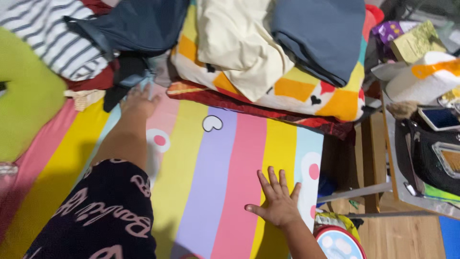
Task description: The person makes a bed by first clearing items off the mattress, including a cardboard box, a red handbag, a black jacket, and a pink hanger. They then spread a colorful striped sheet over the mattress, tucking the edges under and smoothing the surface.
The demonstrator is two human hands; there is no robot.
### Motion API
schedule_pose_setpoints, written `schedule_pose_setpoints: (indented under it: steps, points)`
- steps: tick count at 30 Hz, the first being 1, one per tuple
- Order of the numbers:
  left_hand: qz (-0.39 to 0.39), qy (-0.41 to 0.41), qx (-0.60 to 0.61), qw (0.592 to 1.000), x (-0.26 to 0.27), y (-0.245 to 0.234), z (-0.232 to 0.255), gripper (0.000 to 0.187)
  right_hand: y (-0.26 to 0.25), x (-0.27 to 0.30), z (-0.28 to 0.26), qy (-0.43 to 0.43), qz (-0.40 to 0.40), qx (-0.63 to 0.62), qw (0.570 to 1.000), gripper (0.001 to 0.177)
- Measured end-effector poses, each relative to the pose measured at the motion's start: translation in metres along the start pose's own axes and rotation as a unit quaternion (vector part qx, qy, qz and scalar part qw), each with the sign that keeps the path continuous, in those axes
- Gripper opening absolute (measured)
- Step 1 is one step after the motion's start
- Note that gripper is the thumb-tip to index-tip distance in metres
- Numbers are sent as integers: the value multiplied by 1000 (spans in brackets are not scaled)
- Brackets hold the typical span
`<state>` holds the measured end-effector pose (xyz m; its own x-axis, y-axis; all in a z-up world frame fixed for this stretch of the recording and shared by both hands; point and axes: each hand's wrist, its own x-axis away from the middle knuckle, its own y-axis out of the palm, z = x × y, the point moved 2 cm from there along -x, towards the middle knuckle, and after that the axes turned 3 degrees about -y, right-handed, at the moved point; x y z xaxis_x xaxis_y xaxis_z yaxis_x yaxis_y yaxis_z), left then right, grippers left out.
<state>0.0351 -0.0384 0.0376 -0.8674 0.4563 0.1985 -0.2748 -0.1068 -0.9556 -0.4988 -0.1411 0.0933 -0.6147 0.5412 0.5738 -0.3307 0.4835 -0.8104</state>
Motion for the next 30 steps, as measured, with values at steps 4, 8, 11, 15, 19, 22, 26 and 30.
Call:
schedule_pose_setpoints:
  steps: [4, 8, 11, 15, 19, 22, 26, 30]
  points:
    - [56, -43, -6, 997, 29, 1, 45, 80, -7, 5, -2, -5, -5, -11, 1000, 118]
    - [95, 112, -61, 987, 95, 41, 92, 94, -13, 8, -2, -14, -7, -24, 1000, 117]
    - [119, 144, -1, 982, 117, 49, 125, 100, -7, 9, 1, -18, -2, -29, 999, 115]
    - [49, 223, -2, 974, 159, 75, 224, 108, 10, 7, 5, -45, 116, -22, 992, 102]
    - [22, 349, 15, 937, 230, 105, 327, 99, 32, 2, 17, -117, 332, -48, 935, 74]
    - [4, 391, 10, 920, 264, 111, 385, 94, 44, -5, 23, -127, 347, -54, 928, 67]
    - [-57, 379, -11, 924, 271, 120, 440, 84, 41, -8, 25, -111, 306, -70, 943, 63]
    - [-140, 370, -54, 917, 253, 133, 473, 77, 32, -3, 22, -77, 198, -83, 974, 71]
